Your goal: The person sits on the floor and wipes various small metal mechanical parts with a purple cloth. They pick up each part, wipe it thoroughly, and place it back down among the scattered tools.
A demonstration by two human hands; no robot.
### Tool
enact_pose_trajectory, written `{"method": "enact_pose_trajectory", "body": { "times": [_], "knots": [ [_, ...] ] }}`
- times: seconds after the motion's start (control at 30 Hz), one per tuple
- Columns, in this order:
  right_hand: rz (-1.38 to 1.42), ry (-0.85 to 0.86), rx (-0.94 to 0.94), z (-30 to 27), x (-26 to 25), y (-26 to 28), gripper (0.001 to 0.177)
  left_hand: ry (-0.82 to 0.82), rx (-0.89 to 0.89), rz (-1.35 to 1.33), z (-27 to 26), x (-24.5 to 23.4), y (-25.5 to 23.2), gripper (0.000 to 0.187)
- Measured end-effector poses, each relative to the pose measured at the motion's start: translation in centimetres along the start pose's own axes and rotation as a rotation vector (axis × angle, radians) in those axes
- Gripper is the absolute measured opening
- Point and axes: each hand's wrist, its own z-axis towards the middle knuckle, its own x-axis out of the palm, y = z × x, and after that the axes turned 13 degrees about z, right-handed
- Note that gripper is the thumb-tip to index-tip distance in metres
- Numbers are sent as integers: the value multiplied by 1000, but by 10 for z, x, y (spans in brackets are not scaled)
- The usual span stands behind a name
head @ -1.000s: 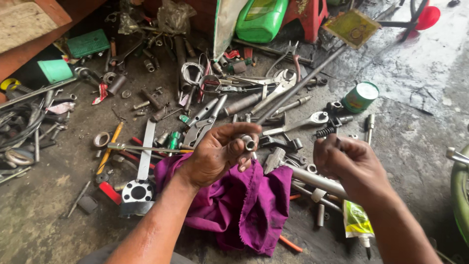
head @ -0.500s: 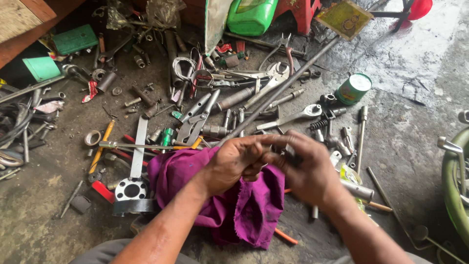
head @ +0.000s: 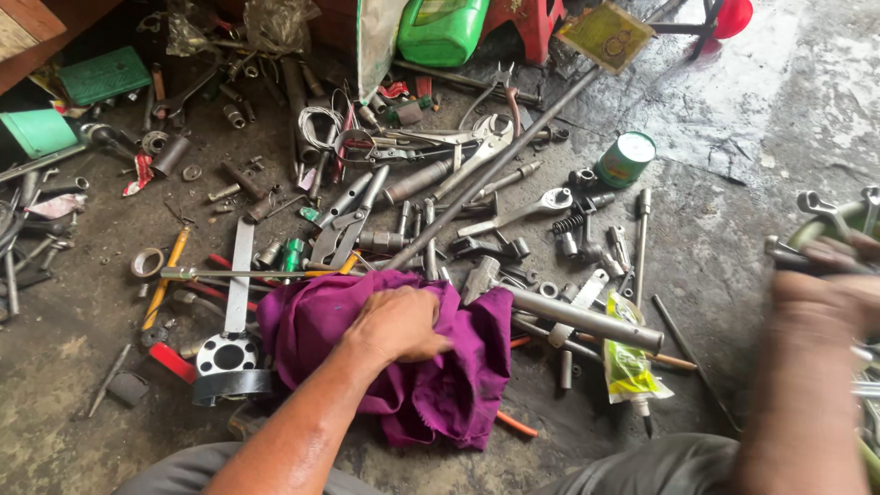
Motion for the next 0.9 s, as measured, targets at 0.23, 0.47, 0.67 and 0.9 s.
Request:
{"method": "enact_pose_trajectory", "body": {
  "times": [0.23,0.47,0.67,0.9],
  "knots": [
    [-1341,950,394,-101,88,-102,55,213,14,-916,2,-30,57,18],
    [-614,1221,532,-166,121,-152,83,-208,234,-1936,-31,-71,65,19],
    [-807,901,26,-113,114,-165,47,-756,330,-1913,-83,-83,116,32],
    [-1293,428,323,-26,57,-195,49,-508,92,-1897,-52,-37,115,34]
  ]
}}
